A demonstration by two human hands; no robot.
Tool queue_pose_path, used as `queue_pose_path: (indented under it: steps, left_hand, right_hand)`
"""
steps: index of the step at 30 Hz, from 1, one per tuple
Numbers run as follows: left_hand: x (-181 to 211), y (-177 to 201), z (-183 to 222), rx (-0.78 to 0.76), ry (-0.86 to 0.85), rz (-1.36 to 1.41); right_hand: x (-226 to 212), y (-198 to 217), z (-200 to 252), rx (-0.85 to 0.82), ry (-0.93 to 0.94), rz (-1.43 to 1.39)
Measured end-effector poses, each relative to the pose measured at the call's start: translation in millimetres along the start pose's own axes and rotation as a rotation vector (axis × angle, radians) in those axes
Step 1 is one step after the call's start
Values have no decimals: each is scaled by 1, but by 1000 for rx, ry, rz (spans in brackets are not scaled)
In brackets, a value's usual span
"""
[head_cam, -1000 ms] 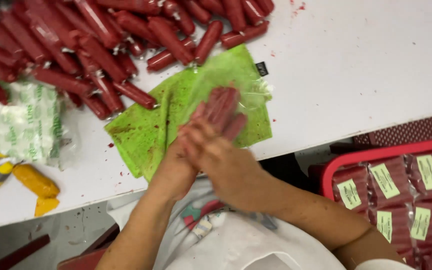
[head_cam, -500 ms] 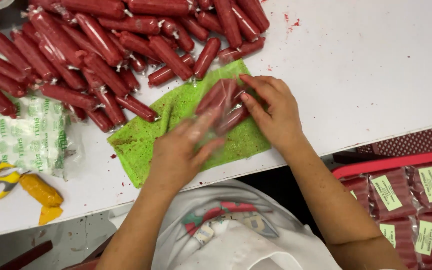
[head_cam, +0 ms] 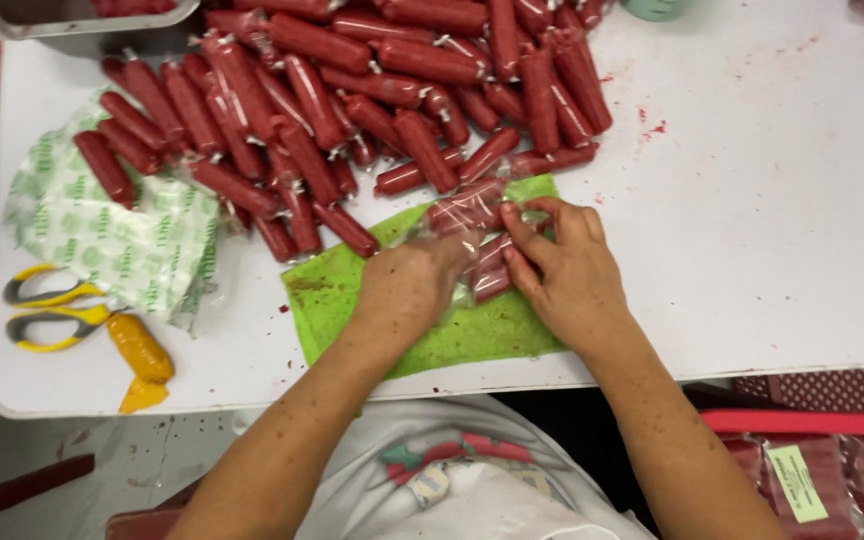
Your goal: Packaging small red cylindrical food items into clear plastic bags, adding labels, and sealing them.
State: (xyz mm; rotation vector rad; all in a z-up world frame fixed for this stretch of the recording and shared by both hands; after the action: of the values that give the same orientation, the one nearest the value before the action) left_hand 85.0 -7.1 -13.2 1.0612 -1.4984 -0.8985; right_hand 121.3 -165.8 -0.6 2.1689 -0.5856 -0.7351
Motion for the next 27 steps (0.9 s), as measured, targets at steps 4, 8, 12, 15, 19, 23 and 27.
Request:
queue_pose_path:
  steps: [4, 8, 12, 15, 19, 23, 27]
  left_hand:
    - [-12, 40, 16, -152, -74, 265]
    - [-16, 95, -18, 244, -273, -306]
    - [6, 25, -80, 158, -493, -661]
    - [-12, 43, -84, -7, -396, -358]
    - [-23, 137, 15, 230, -66, 178]
    - [-81, 76, 120, 173, 803, 955]
    - [-64, 18, 117, 257, 853, 1366]
  right_hand:
    - [-2, -2, 7, -21, 38, -65]
    - [13, -16, 17, -108, -157, -259]
    - [7, -2, 14, -80, -151, -311]
    - [11, 1, 20, -71, -172, -294]
    - [7, 4, 16, -99, -215, -325]
    - [9, 1, 17, -122, -231, -358]
    - [23, -1, 22, -65, -243, -387]
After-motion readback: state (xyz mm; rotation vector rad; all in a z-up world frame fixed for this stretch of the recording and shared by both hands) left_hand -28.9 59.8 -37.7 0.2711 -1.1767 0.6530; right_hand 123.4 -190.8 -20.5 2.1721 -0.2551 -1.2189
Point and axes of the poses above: each hand's wrist, its own z-axis away from the middle knuckle, its own y-axis out of the back of the hand, x = y × z, the point moved 8 cm from there along -z, towards the middle knuckle, and after that the axes turned 8 degrees about x, right-handed, at the moved point
